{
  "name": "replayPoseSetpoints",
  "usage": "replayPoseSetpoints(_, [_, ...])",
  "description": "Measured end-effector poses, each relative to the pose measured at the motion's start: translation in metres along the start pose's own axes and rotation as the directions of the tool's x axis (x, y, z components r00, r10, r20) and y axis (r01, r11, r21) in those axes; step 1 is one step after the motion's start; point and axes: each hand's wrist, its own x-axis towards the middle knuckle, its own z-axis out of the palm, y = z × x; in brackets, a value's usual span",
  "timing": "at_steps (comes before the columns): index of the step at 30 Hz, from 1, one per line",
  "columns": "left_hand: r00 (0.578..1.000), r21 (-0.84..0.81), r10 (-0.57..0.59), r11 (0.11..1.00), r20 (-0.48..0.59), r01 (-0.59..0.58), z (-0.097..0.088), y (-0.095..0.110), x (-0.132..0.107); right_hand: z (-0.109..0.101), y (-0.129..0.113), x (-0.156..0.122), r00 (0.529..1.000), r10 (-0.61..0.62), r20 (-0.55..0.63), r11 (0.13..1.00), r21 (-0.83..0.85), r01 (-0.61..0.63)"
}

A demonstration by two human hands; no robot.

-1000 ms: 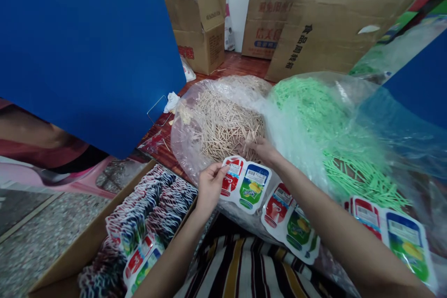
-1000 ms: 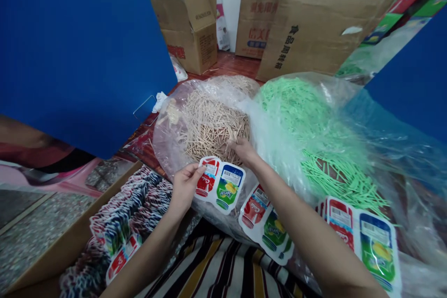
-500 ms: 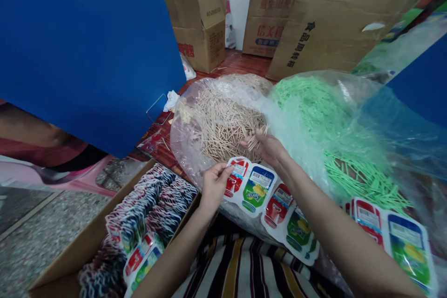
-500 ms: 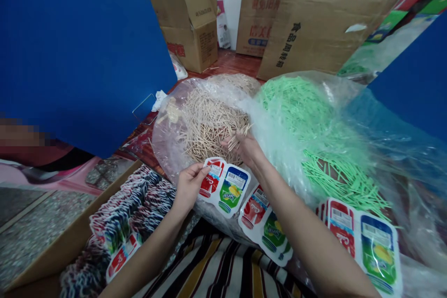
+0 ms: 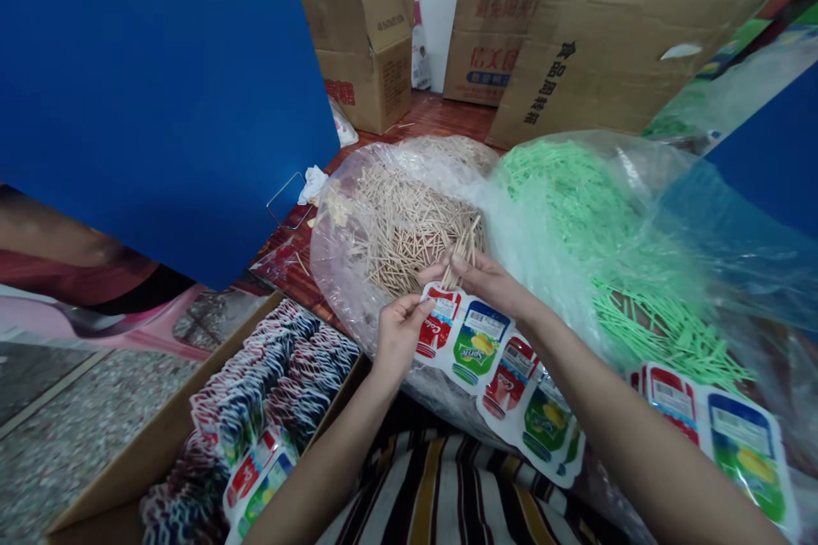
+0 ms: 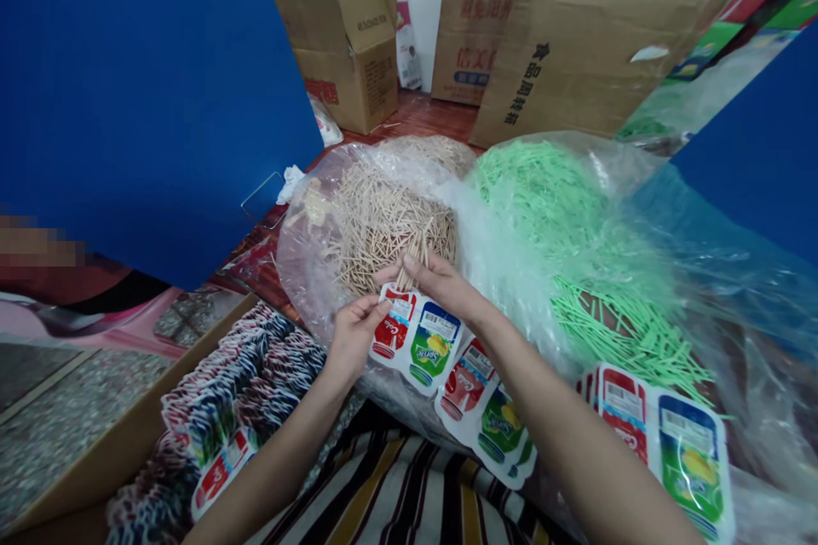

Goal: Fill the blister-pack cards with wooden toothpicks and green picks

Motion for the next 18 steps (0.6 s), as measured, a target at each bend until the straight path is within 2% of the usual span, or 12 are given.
replayPoseSetpoints(3, [1.0, -0.018, 0.022, 1.0, -0.009, -0.023, 0.001, 0.001, -0.001, -0.001, -0.004, -0.004, 0.991, 0.113, 0.068, 0.987, -0.126, -0.103])
replayPoseSetpoints(6, [0.999, -0.029, 0.035, 0.999, -0.037, -0.036, 0.001, -0.001, 0.0, -0.001, -0.009, -0.006, 0.976, 0.181, 0.121, 0.967, -0.203, -0.154])
replayPoseSetpoints(11, [0.997, -0.047, 0.049, 0.998, -0.057, -0.052, 0.001, 0.0, 0.006, -0.004, -0.015, -0.006, 0.985, 0.132, 0.11, 0.974, -0.2, -0.108])
replayPoseSetpoints(15, [0.997, -0.048, 0.056, 0.997, -0.053, -0.059, 0.0, 0.003, 0.007, -0.007, -0.023, -0.007, 0.975, 0.211, 0.066, 0.904, -0.392, -0.169])
replayPoseSetpoints(18, [0.997, -0.046, 0.057, 0.997, -0.057, -0.059, -0.002, 0.004, 0.007, -0.01, -0.028, -0.007, 0.985, 0.17, 0.034, 0.86, -0.494, -0.132])
